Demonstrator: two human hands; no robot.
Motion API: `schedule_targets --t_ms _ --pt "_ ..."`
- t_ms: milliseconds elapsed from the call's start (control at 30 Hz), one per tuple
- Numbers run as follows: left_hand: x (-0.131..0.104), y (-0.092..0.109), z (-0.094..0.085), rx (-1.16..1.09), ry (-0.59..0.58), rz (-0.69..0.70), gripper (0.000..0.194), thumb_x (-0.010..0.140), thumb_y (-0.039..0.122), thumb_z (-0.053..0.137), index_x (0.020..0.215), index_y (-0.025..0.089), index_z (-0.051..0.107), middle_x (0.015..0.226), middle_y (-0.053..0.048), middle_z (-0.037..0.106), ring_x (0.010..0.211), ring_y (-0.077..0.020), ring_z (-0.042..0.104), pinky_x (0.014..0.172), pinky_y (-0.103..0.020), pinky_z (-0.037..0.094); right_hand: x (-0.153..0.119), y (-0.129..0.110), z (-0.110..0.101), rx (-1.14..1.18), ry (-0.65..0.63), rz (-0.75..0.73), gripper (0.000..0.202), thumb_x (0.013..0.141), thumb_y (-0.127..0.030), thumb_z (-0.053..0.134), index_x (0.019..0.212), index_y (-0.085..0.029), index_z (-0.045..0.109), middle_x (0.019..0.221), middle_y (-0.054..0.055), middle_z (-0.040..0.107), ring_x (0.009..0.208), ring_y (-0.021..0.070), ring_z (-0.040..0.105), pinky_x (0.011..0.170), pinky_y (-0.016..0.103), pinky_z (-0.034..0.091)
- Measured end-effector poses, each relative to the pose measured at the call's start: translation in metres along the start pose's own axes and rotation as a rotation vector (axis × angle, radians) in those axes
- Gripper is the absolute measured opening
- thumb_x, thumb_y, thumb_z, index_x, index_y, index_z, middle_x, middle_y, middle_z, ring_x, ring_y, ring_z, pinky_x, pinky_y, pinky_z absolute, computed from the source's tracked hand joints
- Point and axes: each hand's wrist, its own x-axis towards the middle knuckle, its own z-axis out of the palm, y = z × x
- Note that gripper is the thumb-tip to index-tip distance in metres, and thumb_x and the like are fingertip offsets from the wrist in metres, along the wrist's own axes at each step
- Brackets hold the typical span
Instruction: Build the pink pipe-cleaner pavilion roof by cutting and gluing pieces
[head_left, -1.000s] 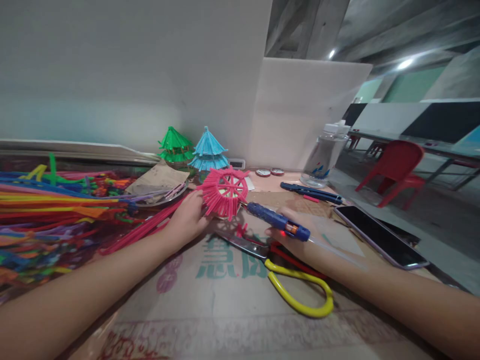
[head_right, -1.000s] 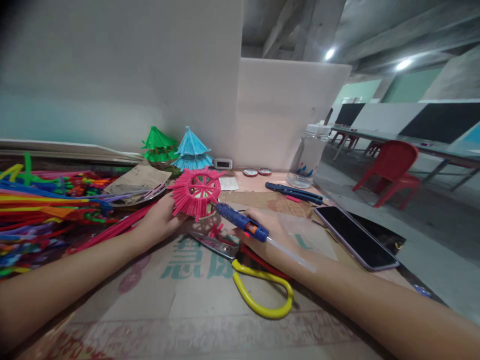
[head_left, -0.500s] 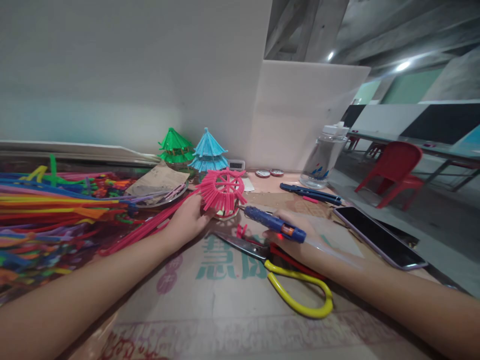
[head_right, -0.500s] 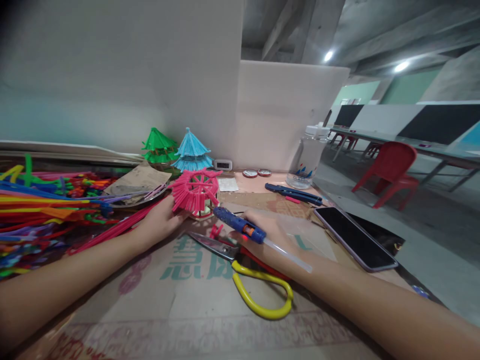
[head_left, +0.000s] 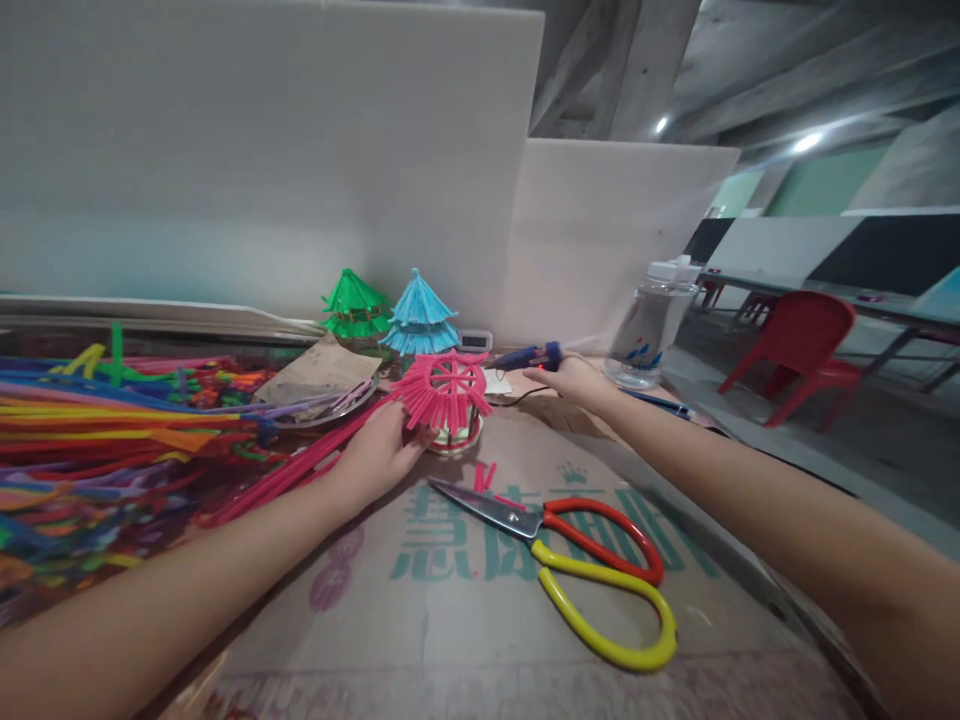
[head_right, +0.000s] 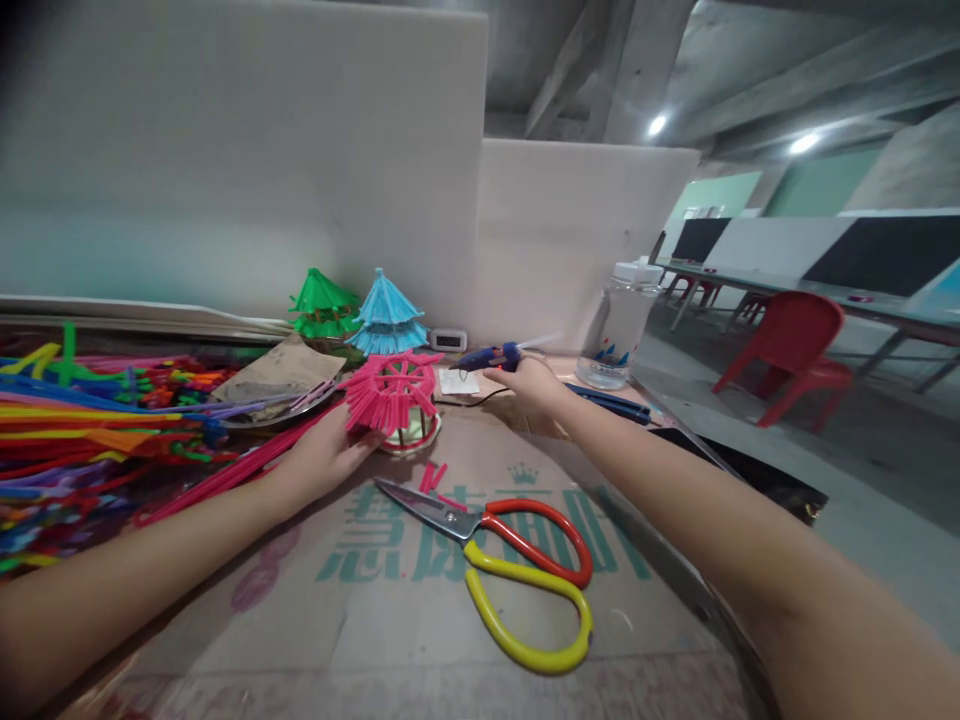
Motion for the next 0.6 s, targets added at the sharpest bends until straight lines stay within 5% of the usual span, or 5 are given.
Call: schedule_targets --t_ms 133,267,467,600 --pt "0.000 -0.001 0.000 -0.013 -0.006 0.010 0.034 0.093 0.043 0.048 0.111 0.016 0.059 0.110 -0.014 0.065 0.107 -0.0310 0.060 0.096 -0.048 0.046 0.030 0.005 0.026 -0.004 -0.018 0.020 0.023 0.083 -0.034 0.069 0.089 -0.012 0.073 0.080 0.009 0.074 0.075 0.0208 0.067 0.066 0.026 0.048" --pt "-0.001 -0.002 0.000 0.004 -0.002 -0.011 0.031 0.092 0.042 0.049 0.106 0.016 0.060 0.103 -0.013 0.066 0.101 -0.0303 0.061 0.093 -0.047 0.048 0.033 0.011 0.039 -0.027 -0.057 0.020 0.022 0.082 -0.032 0.072 0.087 -0.011 0.072 0.076 0.009 0.074 0.068 0.0189 0.066 0.065 0.027 0.050" --pt "-0.001 0.001 -0.001 0.007 0.009 -0.001 0.031 0.091 0.043 0.050 0.104 0.018 0.060 0.102 -0.012 0.066 0.100 -0.0290 0.062 0.091 -0.044 0.049 0.003 0.022 0.007 -0.156 -0.016 -0.061 0.033 0.075 -0.034 0.076 0.102 -0.014 0.072 0.094 0.012 0.075 0.088 0.0275 0.068 0.080 0.035 0.051" --pt "0.000 0.002 0.000 0.012 0.030 -0.017 0.032 0.090 0.044 0.051 0.107 0.017 0.060 0.102 -0.012 0.066 0.100 -0.0296 0.062 0.091 -0.044 0.049 -0.034 0.012 -0.010 -0.206 0.007 -0.220 0.019 0.083 -0.024 0.064 0.099 -0.017 0.072 0.112 0.012 0.070 0.110 0.0261 0.061 0.099 0.039 0.042"
